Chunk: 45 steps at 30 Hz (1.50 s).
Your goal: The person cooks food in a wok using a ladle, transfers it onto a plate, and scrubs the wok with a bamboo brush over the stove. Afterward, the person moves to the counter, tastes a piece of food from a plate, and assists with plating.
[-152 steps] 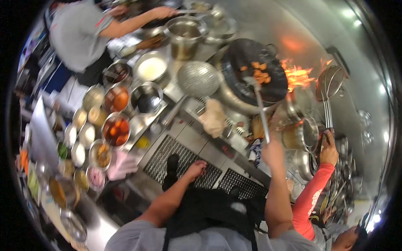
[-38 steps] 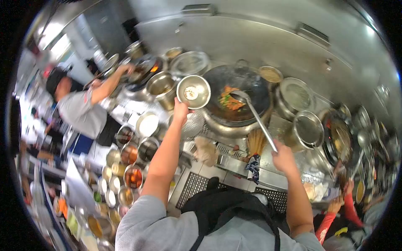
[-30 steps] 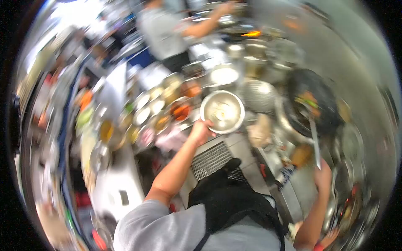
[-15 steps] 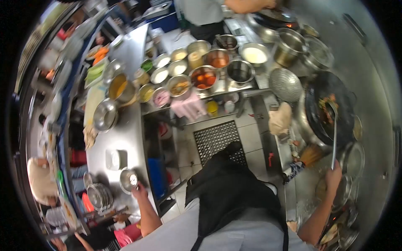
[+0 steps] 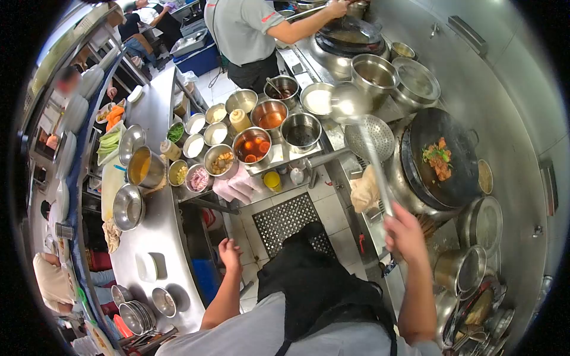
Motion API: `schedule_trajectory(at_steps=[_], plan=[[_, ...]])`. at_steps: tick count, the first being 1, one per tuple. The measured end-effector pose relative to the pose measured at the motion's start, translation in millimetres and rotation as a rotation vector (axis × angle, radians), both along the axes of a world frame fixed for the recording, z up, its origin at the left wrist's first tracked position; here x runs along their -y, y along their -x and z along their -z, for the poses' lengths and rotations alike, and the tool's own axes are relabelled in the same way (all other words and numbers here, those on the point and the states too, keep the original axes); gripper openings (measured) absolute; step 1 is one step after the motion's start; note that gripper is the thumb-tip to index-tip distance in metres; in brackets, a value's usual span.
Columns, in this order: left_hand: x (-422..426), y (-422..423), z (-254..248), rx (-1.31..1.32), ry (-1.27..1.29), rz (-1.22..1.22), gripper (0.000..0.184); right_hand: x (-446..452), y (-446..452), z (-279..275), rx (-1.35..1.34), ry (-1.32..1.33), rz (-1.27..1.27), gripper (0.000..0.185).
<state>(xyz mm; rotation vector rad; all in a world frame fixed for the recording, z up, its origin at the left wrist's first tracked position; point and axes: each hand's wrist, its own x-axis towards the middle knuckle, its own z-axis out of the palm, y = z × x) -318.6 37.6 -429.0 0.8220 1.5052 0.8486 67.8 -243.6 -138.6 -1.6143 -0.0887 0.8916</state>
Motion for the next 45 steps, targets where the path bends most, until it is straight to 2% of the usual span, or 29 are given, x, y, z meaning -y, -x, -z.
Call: schedule_trajectory(at_steps=[2,6,8,11,15,18,23,26,32,35,37,38,40,42,44,45], plan=[[0.1,-20.1,-1.4,0.048,-0.017,0.088,0.038,-68.4,-26.5,26.5,0.16,0.008,-0.304,0.051],[11.8,-20.4,5.9,0.039,-0.042,0.167,0.038,-202.4,-68.3,35.3,0.542,0.346,-0.657,0.038],[20.5,-8.3,9.1,0.046,0.0,0.118,0.039,-250.3,-74.6,33.9,0.715,0.422,-0.723,0.022],[34.7,15.0,13.0,0.023,0.037,0.044,0.039,-309.1,-82.9,28.9,0.877,0.709,-0.931,0.017],[42.6,34.3,19.4,0.005,0.043,-0.024,0.037,-335.5,-95.0,26.8,0.663,0.709,-0.927,0.018],[35.4,30.8,26.1,0.01,0.042,-0.02,0.036,-319.1,-103.9,30.1,0.898,0.677,-0.959,0.016],[12.4,-5.4,19.1,0.115,0.009,0.049,0.036,-291.1,-108.3,23.3,0.236,0.378,-0.693,0.011],[-6.8,-35.8,13.3,0.107,-0.031,0.129,0.035,-278.7,-116.1,27.1,0.02,0.216,-0.642,0.007],[-26.0,-107.2,25.4,0.155,-0.037,0.266,0.036,-262.9,-111.2,35.3,0.07,0.243,-0.638,0.01],[-17.8,-145.2,48.8,0.129,-0.019,0.438,0.034,-261.8,-101.7,37.5,0.22,0.316,-0.656,0.018],[-2.4,-173.1,62.3,0.039,0.032,0.609,0.033,-263.3,-96.7,41.4,0.443,0.417,-0.72,0.026],[5.9,-188.8,80.4,-0.035,0.045,0.714,0.033,-267.0,-90.2,33.7,0.587,0.492,-0.779,0.029],[31.5,-220.1,155.4,-0.082,0.151,0.924,0.032,-281.7,-82.5,30.0,0.692,0.552,-0.826,0.026],[57.4,-255.4,131.7,-0.053,0.328,1.157,0.034,-304.8,-89.4,46.1,0.782,0.664,-0.95,0.023],[97.8,-289.7,204.6,-0.062,0.255,1.411,0.037,-316.7,-87.6,36.4,0.637,0.643,-0.923,0.018],[119.2,-301.1,241.6,0.054,0.179,1.532,0.043,-320.0,-88.5,35.1,0.519,0.633,-0.874,0.018]])
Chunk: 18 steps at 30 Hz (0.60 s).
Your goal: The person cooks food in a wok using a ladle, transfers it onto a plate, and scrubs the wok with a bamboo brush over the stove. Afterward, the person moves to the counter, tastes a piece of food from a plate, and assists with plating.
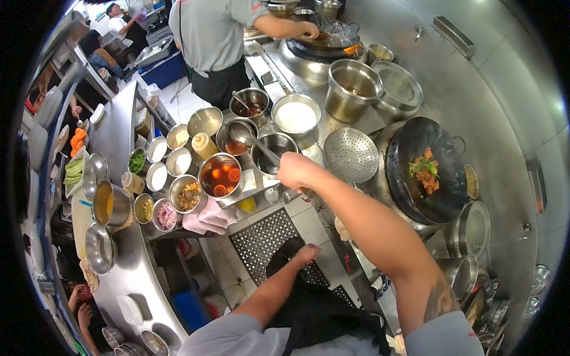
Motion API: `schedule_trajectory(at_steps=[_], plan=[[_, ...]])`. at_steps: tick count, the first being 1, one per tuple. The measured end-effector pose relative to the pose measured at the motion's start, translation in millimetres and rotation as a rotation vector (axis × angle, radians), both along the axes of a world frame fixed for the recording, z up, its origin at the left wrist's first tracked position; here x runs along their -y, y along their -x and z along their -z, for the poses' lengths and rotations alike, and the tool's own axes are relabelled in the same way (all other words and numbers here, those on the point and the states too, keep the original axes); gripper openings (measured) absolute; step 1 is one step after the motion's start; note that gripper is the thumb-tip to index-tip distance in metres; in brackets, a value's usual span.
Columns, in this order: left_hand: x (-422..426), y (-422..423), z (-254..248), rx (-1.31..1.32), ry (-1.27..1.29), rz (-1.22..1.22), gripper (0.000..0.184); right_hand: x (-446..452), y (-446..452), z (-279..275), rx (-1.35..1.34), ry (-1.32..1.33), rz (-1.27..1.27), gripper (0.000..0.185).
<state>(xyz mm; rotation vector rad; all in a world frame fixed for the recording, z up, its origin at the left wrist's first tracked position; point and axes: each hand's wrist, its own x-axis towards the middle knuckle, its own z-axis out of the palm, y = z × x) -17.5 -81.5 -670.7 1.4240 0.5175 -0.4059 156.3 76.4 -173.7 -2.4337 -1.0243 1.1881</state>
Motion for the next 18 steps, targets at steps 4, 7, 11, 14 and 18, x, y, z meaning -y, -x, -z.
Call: schedule_trajectory(at_steps=[4,7,11,14,18], plan=[[56.2,-50.6,-55.1,-0.354,0.284,-0.151,0.038,9.6,-6.8,10.9,-0.231,-0.053,0.201,0.017],[90.7,-77.8,-43.9,-0.299,0.634,-0.241,0.028,22.7,-6.7,-5.4,-0.339,-0.078,0.248,0.02],[124.5,-89.1,-42.3,-0.329,0.621,-0.496,0.022,42.6,-2.9,-11.1,-0.364,-0.138,0.279,0.027],[145.4,-86.4,-16.8,-0.306,0.572,-0.54,0.023,51.3,0.8,-10.1,-0.357,-0.179,0.299,0.035],[184.5,-70.0,23.5,-0.321,0.674,-0.518,0.023,54.0,2.8,1.5,-0.215,-0.196,0.233,0.032]])
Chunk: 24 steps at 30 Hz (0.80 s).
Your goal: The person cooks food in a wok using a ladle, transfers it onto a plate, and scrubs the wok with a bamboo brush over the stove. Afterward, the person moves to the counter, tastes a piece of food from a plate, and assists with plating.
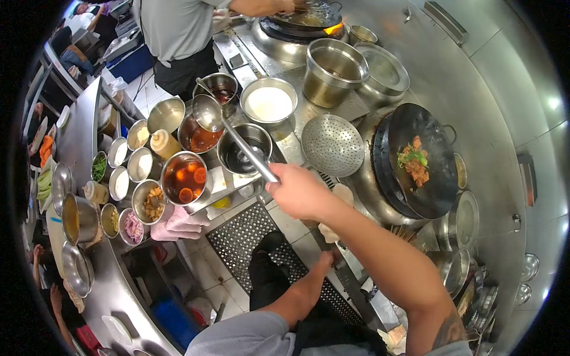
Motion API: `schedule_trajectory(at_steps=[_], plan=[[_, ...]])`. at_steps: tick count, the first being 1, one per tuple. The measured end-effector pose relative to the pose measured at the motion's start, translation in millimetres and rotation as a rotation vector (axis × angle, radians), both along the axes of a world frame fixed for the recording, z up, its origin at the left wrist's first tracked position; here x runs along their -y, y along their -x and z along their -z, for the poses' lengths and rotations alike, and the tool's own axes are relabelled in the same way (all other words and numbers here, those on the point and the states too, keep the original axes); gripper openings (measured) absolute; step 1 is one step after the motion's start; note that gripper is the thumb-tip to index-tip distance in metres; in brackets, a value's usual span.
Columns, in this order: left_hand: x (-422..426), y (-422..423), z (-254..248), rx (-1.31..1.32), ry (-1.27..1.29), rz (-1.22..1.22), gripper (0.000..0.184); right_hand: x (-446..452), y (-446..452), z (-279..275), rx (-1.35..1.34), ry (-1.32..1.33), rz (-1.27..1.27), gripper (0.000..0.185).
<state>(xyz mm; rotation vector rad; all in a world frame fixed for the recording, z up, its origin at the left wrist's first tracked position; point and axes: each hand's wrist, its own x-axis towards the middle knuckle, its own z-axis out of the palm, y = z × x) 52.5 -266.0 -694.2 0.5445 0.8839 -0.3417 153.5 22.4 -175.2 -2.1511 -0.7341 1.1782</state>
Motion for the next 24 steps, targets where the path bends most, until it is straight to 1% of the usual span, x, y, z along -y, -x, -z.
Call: schedule_trajectory(at_steps=[2,4,7,9,11,13,15,16,17,18,19,21,23,24], plan=[[9.1,-2.0,4.0,-0.024,0.016,0.035,0.023,-0.5,2.7,2.9,0.089,-0.025,-0.031,0.031],[13.6,-2.2,-0.4,-0.082,-0.007,0.116,0.025,-3.2,0.0,10.0,-0.006,-0.036,-0.036,0.047],[11.9,4.0,2.9,-0.081,-0.005,0.194,0.023,1.5,-3.5,16.5,-0.496,-0.125,0.228,0.047],[11.1,9.7,5.9,-0.056,0.003,0.252,0.023,21.6,-3.4,10.8,-0.665,-0.249,0.331,0.024],[13.7,15.0,5.4,-0.037,0.02,0.286,0.023,53.3,-3.0,-3.8,-0.765,-0.329,0.415,0.041],[16.6,21.8,3.7,0.02,0.058,0.225,0.024,98.0,-1.1,-30.9,-0.842,-0.394,0.496,0.056],[11.5,27.3,-2.2,0.093,0.105,0.116,0.025,149.2,2.4,-65.7,-0.869,-0.489,0.634,0.059],[4.2,29.4,-9.7,0.128,0.128,0.061,0.025,176.8,5.4,-80.2,-0.815,-0.508,0.742,0.059],[-4.4,30.9,-16.3,0.22,-0.038,0.297,0.025,204.1,8.2,-93.8,-0.762,-0.527,0.85,0.059],[-15.7,30.1,-30.7,0.312,-0.207,0.531,0.025,230.4,9.0,-107.8,-0.677,-0.546,0.882,0.058],[-27.9,28.9,-47.6,0.401,-0.378,0.765,0.026,255.9,10.0,-120.7,-0.594,-0.564,0.916,0.056],[-58.0,24.2,-86.8,0.572,-0.737,1.223,0.027,303.1,5.8,-137.0,-0.434,-0.576,1.069,0.054],[-103.5,23.2,-163.3,0.504,-0.698,1.389,0.034,341.8,-14.1,-147.1,-0.305,-0.478,1.152,0.052],[-128.7,20.3,-215.4,0.357,-0.483,1.312,0.042,360.2,-31.0,-145.2,-0.136,-0.359,1.055,0.051]])
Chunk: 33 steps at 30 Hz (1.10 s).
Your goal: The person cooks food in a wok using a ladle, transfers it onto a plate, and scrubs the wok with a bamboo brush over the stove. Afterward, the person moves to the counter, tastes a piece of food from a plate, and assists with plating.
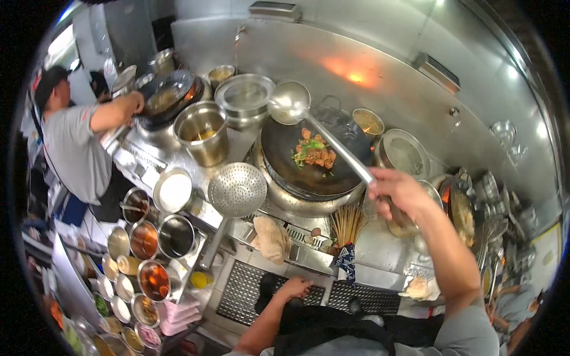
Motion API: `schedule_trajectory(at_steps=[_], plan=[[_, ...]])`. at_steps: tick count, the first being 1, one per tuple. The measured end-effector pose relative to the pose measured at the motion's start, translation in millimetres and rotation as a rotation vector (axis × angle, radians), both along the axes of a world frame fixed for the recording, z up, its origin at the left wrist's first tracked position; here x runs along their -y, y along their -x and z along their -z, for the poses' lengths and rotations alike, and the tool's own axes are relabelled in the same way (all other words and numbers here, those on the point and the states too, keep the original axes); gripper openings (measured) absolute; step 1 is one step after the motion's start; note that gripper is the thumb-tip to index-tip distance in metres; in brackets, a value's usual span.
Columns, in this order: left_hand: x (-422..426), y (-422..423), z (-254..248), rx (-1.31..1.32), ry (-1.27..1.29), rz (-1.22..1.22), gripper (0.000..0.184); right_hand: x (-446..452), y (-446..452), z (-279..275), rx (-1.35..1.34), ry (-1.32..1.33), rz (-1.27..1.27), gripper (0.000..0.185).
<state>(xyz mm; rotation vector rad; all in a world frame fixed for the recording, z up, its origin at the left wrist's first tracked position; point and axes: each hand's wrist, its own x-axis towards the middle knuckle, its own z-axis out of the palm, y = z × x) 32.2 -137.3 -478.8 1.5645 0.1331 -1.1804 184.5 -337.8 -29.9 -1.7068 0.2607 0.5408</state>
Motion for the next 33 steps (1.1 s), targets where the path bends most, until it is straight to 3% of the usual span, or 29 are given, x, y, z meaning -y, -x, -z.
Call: schedule_trajectory(at_steps=[1,2,3,4,5,7,10,14,16,19,20,23,26,28,29,31,33], plan=[[-23.2,-10.3,-68.6,0.319,-0.055,-0.006,0.042,18.3,-17.8,9.0,0.088,0.181,-0.081,0.05],[-35.4,-27.1,-127.7,0.631,-0.098,-0.005,0.043,38.0,-40.2,31.8,0.403,0.632,-0.245,0.05],[-32.6,-45.7,-159.0,0.821,-0.2,-0.184,0.034,53.3,-52.9,50.8,0.706,1.094,-0.409,0.05],[-27.9,-69.3,-208.9,1.032,-0.121,-0.453,0.033,53.9,-51.1,53.1,0.641,1.207,-0.378,0.05],[-21.6,-101.6,-232.4,1.415,-0.229,-0.558,0.031,46.4,-49.7,51.7,0.577,1.32,-0.342,0.05],[-11.2,-158.6,-261.1,1.832,-0.424,-0.448,0.032,44.3,-41.6,46.8,0.547,1.42,-0.241,0.049],[-8.9,-210.4,-220.0,1.675,-0.563,0.1,0.032,48.8,4.6,48.5,0.626,1.342,-0.127,0.05],[-14.8,-207.4,-184.8,1.787,-0.537,0.12,0.029,66.9,68.2,47.9,0.474,1.129,-0.276,0.049],[-14.5,-191.6,-209.6,1.784,-0.532,0.116,0.024,90.6,73.6,37.6,0.399,1.041,-0.452,0.052],[-18.9,-154.4,-264.0,1.871,-0.49,0.134,0.021,91.0,90.2,12.0,0.333,0.967,-0.487,0.043],[-12.4,-157.8,-265.8,1.926,-0.459,0.059,0.02,92.9,83.8,25.3,0.299,1.054,-0.563,0.048],[3.2,-168.0,-230.5,1.87,-0.48,0.002,0.019,56.3,72.5,57.7,0.258,1.195,-0.445,0.052],[-22.6,-121.5,-185.1,1.898,-0.537,-0.007,0.015,48.0,86.2,113.0,0.372,1.386,-0.32,0.055],[-52.2,-75.7,-196.1,1.749,-0.527,0.176,0.011,47.6,120.5,103.4,0.385,1.381,-0.292,0.056],[-52.2,-69.0,-201.8,1.818,-0.427,0.111,0.01,49.3,132.9,90.8,0.388,1.377,-0.279,0.056],[-23.0,-97.9,-207.3,1.888,-0.541,0.066,0.012,51.7,143.5,62.4,0.339,1.306,-0.327,0.058],[-15.2,-119.3,-204.3,1.812,-0.481,-0.015,0.014,58.9,140.1,39.5,0.271,1.159,-0.358,0.055]])
